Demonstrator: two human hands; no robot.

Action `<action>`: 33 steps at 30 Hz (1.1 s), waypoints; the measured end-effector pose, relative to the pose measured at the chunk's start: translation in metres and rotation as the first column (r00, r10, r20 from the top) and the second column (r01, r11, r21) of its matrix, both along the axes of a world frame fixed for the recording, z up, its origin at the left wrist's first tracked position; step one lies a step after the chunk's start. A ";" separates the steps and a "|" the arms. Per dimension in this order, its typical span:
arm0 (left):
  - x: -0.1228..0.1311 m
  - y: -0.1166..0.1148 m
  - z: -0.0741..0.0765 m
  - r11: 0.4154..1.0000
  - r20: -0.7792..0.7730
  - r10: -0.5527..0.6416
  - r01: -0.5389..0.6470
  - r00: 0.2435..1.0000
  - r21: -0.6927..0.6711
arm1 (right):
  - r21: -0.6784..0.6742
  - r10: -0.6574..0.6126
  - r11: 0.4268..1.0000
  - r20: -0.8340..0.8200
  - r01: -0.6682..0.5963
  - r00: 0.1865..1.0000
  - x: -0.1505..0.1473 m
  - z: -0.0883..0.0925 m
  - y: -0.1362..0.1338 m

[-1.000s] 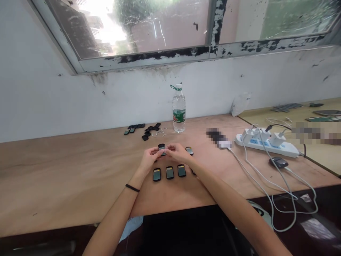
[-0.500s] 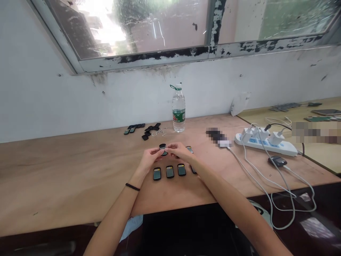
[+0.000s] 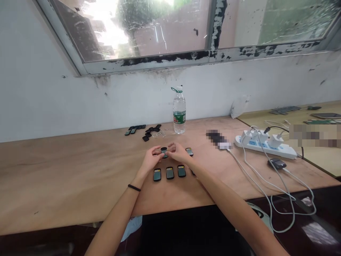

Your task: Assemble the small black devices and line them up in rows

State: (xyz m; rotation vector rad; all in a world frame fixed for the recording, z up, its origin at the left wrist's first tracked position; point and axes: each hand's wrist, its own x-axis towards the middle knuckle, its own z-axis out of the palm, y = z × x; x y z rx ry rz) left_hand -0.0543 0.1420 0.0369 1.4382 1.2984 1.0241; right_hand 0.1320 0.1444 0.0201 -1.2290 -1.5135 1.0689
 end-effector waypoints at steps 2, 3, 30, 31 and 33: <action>0.001 0.001 -0.002 1.000 -0.045 0.019 -0.019 0.999 0.008 | -0.007 -0.004 1.000 0.026 0.005 1.000 0.001 0.001 -0.001; 0.001 0.002 -0.003 1.000 -0.065 0.025 -0.024 0.998 0.008 | -0.011 0.008 1.000 0.042 -0.008 0.999 0.002 0.003 -0.001; 0.009 -0.009 0.001 0.948 -0.586 -0.020 0.201 0.810 0.245 | 0.061 -0.024 0.998 0.588 -0.015 0.809 0.003 0.014 -0.002; 0.009 -0.009 0.001 0.944 -0.602 -0.019 0.213 0.798 0.251 | 0.065 -0.025 0.998 0.592 -0.017 0.805 0.003 0.013 -0.002; 0.008 -0.009 0.000 0.943 -0.614 -0.022 0.221 0.789 0.250 | 0.074 -0.025 0.997 0.599 -0.025 0.800 0.002 0.011 -0.001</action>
